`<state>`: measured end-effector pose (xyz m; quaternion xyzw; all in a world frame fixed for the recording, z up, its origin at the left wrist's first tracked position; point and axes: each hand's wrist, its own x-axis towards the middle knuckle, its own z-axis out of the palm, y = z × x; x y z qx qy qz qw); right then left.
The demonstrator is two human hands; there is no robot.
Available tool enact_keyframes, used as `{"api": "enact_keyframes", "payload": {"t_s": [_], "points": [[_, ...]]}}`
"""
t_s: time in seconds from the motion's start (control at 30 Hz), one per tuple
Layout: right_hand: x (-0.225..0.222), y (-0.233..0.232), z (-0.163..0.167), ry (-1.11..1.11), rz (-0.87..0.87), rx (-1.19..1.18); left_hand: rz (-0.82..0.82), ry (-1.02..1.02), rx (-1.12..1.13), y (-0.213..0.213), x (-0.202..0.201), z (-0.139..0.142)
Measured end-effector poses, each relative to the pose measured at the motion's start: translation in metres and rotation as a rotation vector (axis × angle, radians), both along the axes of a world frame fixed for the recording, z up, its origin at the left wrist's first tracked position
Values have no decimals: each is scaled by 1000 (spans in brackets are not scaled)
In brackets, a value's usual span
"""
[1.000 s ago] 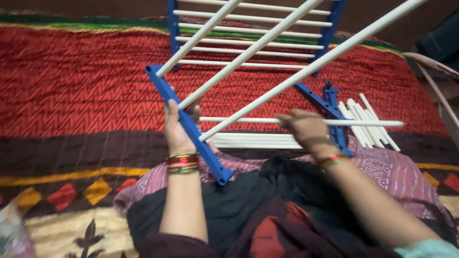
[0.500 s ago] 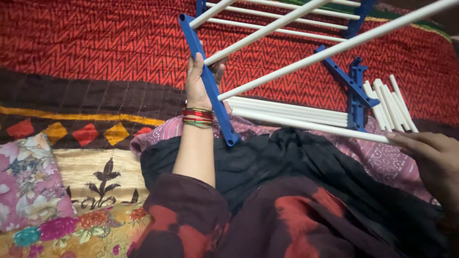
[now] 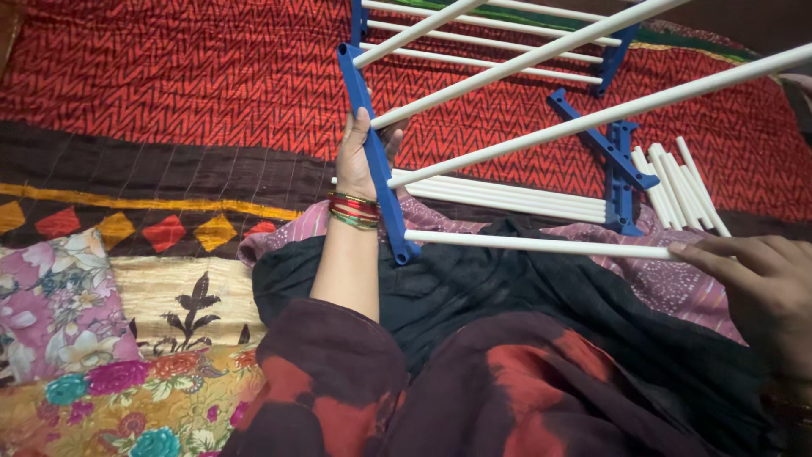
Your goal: The person assembles a plastic pipe rack on a bed, inserting white tubes into blue plastic end frames to build horizontal rows, then standing the frame upright and attaching vertical tubes and a top blue rail, pressing each tube into its sockets by hand.
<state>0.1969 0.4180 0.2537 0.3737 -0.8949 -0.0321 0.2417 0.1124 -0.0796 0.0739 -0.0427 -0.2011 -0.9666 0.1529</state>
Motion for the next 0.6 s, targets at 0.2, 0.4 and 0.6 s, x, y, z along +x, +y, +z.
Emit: {"api": "enact_keyframes", "payload": {"t_s": [0.2, 0.4, 0.6], "points": [[10, -3, -2, 46, -11, 41, -19, 19, 3, -1, -2, -4], [3, 7, -7, 20, 47, 68, -4, 15, 14, -1, -1, -2], [0, 13, -1, 18, 133, 139, -38, -13, -53, 6, 0, 4]]}}
